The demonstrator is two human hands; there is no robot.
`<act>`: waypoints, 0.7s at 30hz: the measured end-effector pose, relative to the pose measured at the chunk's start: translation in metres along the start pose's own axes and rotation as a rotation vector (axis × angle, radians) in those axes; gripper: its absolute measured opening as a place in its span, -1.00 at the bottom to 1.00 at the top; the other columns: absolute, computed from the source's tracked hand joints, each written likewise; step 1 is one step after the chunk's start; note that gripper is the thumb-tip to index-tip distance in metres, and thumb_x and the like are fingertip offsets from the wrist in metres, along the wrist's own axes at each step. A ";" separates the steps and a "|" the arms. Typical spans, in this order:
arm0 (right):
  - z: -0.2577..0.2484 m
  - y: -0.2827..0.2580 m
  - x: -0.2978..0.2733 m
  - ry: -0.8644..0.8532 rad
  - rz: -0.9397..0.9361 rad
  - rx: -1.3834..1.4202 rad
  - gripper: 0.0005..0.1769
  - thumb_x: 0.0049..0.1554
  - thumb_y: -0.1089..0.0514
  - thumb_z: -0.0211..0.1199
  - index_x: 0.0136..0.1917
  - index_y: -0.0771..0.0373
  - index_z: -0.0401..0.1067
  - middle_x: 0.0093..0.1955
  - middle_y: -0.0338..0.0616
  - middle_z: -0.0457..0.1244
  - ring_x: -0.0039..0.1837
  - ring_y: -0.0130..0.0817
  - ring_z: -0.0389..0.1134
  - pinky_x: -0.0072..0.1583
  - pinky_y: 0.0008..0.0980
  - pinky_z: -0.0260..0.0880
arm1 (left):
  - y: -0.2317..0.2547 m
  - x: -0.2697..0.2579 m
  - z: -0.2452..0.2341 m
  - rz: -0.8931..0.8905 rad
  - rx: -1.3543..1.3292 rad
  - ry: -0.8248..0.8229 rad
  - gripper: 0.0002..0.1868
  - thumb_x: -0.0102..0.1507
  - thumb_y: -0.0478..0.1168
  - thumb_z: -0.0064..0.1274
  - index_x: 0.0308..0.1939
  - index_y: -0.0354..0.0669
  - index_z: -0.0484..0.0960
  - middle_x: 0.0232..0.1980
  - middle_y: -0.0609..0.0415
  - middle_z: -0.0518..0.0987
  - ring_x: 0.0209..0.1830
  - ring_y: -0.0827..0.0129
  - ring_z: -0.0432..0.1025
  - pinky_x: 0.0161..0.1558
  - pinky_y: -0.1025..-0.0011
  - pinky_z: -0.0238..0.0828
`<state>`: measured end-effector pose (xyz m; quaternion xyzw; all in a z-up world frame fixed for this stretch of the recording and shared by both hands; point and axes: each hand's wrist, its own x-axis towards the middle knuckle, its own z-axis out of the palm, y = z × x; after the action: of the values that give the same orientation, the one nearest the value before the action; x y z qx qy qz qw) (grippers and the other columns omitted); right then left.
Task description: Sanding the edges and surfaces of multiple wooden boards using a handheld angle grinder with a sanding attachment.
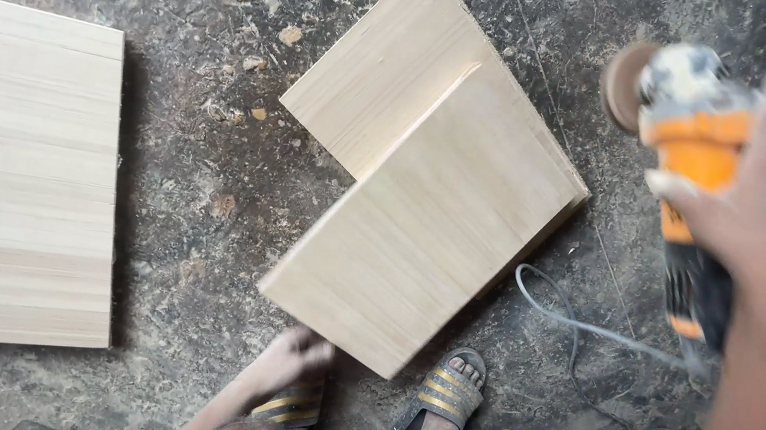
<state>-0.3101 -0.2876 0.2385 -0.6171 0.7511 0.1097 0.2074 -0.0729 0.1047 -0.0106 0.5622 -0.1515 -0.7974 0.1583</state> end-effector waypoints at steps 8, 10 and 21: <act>-0.011 0.097 -0.087 0.082 -0.204 0.438 -0.16 0.08 0.56 0.19 0.57 0.49 -0.04 0.28 0.32 0.13 0.02 0.01 0.25 -0.04 -0.16 0.30 | 0.155 0.034 -0.040 0.394 0.273 0.638 -0.32 0.21 0.05 0.18 0.27 -0.32 0.42 0.24 -0.20 0.53 0.26 0.09 0.46 0.25 0.14 0.45; -0.015 0.088 -0.097 0.067 -0.177 0.474 0.07 0.03 0.68 0.09 0.70 0.45 -0.27 0.35 0.51 0.09 0.12 0.21 0.25 0.00 -0.04 0.29 | 0.138 0.089 -0.028 0.239 0.312 0.337 -0.06 0.11 0.40 0.06 0.28 -0.32 0.39 0.13 -0.18 0.61 0.09 0.17 0.58 0.11 0.29 0.59; 0.024 0.136 -0.077 -0.129 -0.089 0.464 -0.53 0.17 0.45 0.20 0.34 0.57 0.25 -0.06 0.28 0.24 -0.24 0.05 0.29 -0.23 -0.08 0.34 | 0.035 0.052 0.017 0.271 -0.330 0.314 -0.37 0.24 -0.05 0.10 0.29 -0.37 0.41 0.10 -0.18 0.62 0.01 0.25 0.56 0.05 0.34 0.61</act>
<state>-0.4262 -0.1804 0.2396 -0.5769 0.7136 -0.0357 0.3957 -0.1023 0.0517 -0.0345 0.6204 -0.0670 -0.6857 0.3748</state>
